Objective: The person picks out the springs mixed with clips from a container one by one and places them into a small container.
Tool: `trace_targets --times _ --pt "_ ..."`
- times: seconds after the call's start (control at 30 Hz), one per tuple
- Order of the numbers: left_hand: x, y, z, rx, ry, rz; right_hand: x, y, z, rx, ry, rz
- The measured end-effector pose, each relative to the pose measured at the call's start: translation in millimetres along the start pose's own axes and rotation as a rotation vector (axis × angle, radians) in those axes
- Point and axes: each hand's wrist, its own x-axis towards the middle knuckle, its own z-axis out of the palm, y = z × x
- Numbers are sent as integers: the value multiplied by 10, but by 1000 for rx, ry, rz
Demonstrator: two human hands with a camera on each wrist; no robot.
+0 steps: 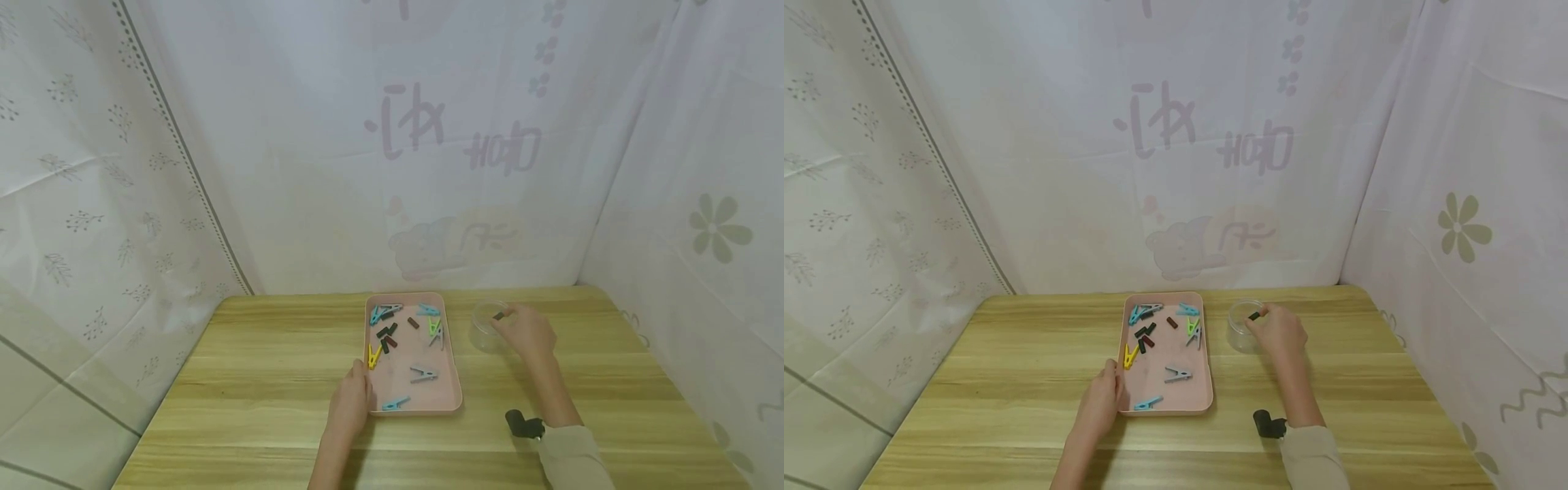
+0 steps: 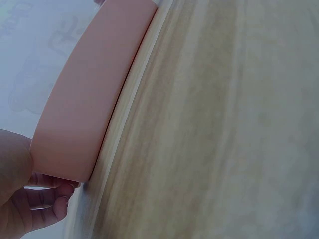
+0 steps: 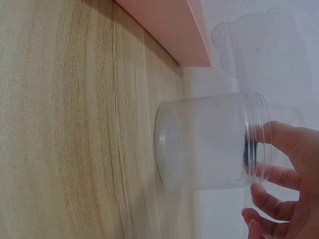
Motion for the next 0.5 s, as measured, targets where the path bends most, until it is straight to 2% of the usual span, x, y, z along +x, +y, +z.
trace_targets --times 0.5 --pt "-2 12 -3 9 11 2 11 -4 -23 16 10 6"
